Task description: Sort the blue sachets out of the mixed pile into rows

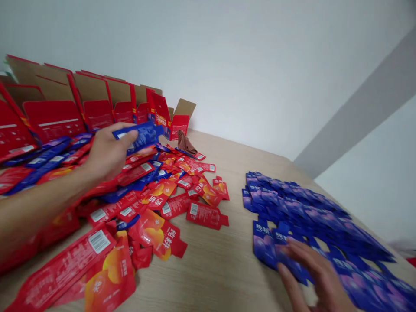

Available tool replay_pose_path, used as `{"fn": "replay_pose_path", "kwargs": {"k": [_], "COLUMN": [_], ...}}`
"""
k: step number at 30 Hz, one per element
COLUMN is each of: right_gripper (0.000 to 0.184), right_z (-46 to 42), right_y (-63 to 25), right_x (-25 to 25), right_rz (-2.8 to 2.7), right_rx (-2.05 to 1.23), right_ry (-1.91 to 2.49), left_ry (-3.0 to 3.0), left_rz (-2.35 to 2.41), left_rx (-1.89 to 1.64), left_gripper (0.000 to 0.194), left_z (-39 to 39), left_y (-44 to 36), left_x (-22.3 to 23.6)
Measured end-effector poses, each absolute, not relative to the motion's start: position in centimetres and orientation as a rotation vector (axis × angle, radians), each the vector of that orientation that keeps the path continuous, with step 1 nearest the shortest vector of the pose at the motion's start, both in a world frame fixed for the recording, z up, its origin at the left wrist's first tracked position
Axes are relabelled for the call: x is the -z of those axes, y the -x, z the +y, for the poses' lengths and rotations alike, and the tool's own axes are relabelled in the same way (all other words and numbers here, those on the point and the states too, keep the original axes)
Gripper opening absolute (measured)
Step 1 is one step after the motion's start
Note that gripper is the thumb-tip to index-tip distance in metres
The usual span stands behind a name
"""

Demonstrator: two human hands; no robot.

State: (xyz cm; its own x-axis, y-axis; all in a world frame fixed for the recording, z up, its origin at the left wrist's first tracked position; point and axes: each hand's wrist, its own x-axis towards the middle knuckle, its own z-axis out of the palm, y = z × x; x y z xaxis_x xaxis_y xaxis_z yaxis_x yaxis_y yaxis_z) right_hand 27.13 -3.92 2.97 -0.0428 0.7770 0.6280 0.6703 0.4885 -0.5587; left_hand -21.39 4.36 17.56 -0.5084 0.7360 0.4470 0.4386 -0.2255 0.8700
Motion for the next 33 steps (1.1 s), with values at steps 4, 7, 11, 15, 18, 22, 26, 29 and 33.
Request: {"fn": "replay_pose_path", "kwargs": {"k": [4,7,11,15,18,22,26,29,33], "right_gripper": [0.053,0.06,0.058,0.056,0.047,0.037,0.05,0.047,0.036], "right_z": [-7.0,-7.0,-6.3,-6.2,-6.4,-7.3,-8.7,-9.7,-9.7], "right_y": [-17.0,-13.3,-14.3,-16.7,-17.7,-18.8,-20.5,-21.6,-24.4], "right_x": [-5.4,-5.2,-5.2,-6.0,-6.0,-5.5,-5.6,-5.8,-6.2], "right_rz": [-1.214,-0.904,-0.766,-0.844,-1.019,-1.268,-1.619,-1.799,-1.801], "right_rx": [-1.192,-1.452,-1.419,-1.341,-1.273,-0.93,-0.297,0.018,0.215], "right_ry": [0.983,0.842,0.878,0.903,0.936,1.127,1.264,1.266,1.29], "left_ry": [-2.214,-2.677,-2.569,-1.743,-1.357,-1.276,-1.161,-1.064,-1.02], "left_rz": [1.379,1.028,0.845,1.031,1.101,1.022,1.04,1.035,0.93], "left_rx": [-1.446,-1.325,-1.08,-1.303,-1.238,-1.025,-1.048,-1.047,-1.014], "left_gripper": [0.03,0.06,0.104,0.078,0.056,0.039,0.037,0.039,0.042], "left_z": [-0.6,-4.3,-6.7,-5.6,-4.2,-3.6,-3.5,-3.2,-2.9], "left_y": [10.3,4.5,1.6,0.0,-1.3,-2.3,-3.1,-4.4,-6.3], "left_x": [-13.2,-9.4,-6.2,-5.3,-6.6,-9.3,-10.3,-9.8,-8.7]}}
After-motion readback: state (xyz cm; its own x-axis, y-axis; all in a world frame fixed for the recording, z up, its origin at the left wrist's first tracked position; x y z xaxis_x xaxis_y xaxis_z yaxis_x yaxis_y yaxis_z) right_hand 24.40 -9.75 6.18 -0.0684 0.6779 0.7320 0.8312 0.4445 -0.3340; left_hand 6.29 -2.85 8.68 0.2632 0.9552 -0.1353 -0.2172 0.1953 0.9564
